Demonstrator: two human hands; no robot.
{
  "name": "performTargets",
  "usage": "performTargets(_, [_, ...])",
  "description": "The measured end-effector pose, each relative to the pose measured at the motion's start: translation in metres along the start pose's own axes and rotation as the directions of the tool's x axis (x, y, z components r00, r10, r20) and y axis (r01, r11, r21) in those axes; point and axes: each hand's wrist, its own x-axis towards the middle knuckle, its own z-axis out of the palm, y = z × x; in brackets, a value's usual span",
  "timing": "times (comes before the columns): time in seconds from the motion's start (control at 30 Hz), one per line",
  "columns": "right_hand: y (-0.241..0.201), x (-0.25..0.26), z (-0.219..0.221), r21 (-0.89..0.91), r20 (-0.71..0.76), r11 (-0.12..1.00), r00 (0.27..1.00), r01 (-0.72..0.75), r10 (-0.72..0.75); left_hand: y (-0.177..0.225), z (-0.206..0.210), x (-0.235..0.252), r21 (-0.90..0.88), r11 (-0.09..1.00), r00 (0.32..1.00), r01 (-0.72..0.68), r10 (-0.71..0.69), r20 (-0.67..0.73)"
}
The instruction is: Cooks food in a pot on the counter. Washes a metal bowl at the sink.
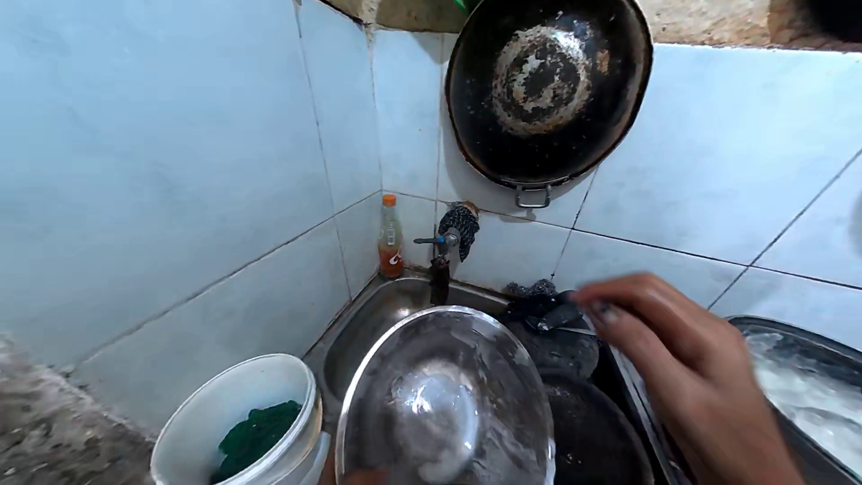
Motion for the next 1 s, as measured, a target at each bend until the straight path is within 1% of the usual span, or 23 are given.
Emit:
performTargets(0.03, [0.006,0.018,0.016,0.009,-0.001,1.0,1.0,-0.03,0.03,0.0,-0.004,0.001,0.017,1.0,1.0,-0.022,0.022,-0.009])
performTargets(0.1, [0.015,0.056,0.051,-0.011,0.062,0.997,0.995,-0.081,0.081,0.002,-0.007,0.002,0.031,0.999,0.999,-0.011,0.012,-0.053])
performTargets(0.13, [0.018,0.074,0.069,-0.037,0.131,0.993,0.985,-0.112,0.116,0.003,-0.007,0.002,0.025,1.0,0.998,0.011,-0.009,-0.07])
performTargets(0.17, [0.022,0.09,0.087,-0.08,0.229,0.986,0.96,-0.146,0.161,0.004,-0.007,0.002,0.015,0.999,0.996,0.036,-0.035,-0.076])
performTargets(0.2, [0.026,0.104,0.105,-0.142,0.341,0.975,0.917,-0.168,0.207,0.006,-0.008,0.003,-0.001,0.998,0.995,0.068,-0.068,-0.068])
performTargets(0.23, [0.033,0.114,0.123,-0.214,0.445,0.964,0.863,-0.159,0.241,0.008,-0.009,0.005,-0.013,0.993,0.992,0.114,-0.115,-0.054])
performTargets(0.3, [0.042,0.123,0.154,-0.336,0.6,0.938,0.749,-0.083,0.281,0.014,-0.009,0.012,-0.022,0.971,0.971,0.237,-0.237,-0.029])
performTargets(0.33, [0.044,0.124,0.164,-0.377,0.644,0.925,0.706,-0.044,0.295,0.015,-0.01,0.019,-0.031,0.955,0.956,0.294,-0.294,0.001])
performTargets(0.37, [0.044,0.125,0.171,-0.405,0.659,0.914,0.689,-0.014,0.302,0.015,-0.01,0.027,-0.039,0.94,0.94,0.34,-0.339,0.03])
performTargets(0.43, [0.046,0.125,0.177,-0.441,0.652,0.897,0.699,0.034,0.294,0.013,-0.007,0.046,-0.051,0.906,0.907,0.419,-0.417,0.051])
performTargets(0.6, [0.049,0.126,0.181,-0.472,0.628,0.879,0.725,0.067,0.282,0.013,0.006,0.089,-0.099,0.803,0.808,0.587,-0.588,0.025])
performTargets(0.73, [0.05,0.126,0.179,-0.455,0.637,0.888,0.72,0.063,0.275,0.012,0.016,0.113,-0.082,0.756,0.757,0.649,-0.653,-0.028])
performTargets(0.83, [0.051,0.125,0.175,-0.444,0.65,0.892,0.713,0.078,0.261,0.008,0.021,0.121,-0.106,0.764,0.763,0.636,-0.644,-0.056])
performTargets(0.9, [0.053,0.12,0.173,-0.411,0.621,0.907,0.756,0.092,0.205,0.007,0.023,0.117,-0.12,0.783,0.784,0.61,-0.619,-0.047])
performTargets(0.93, [0.053,0.12,0.171,-0.402,0.622,0.911,0.758,0.094,0.196,0.008,0.024,0.115,-0.128,0.79,0.792,0.6,-0.609,-0.044])
performTargets(1.0, [0.053,0.122,0.169,-0.408,0.657,0.909,0.718,0.081,0.23,0.008,0.023,0.108,-0.113,0.807,0.81,0.58,-0.586,-0.028])
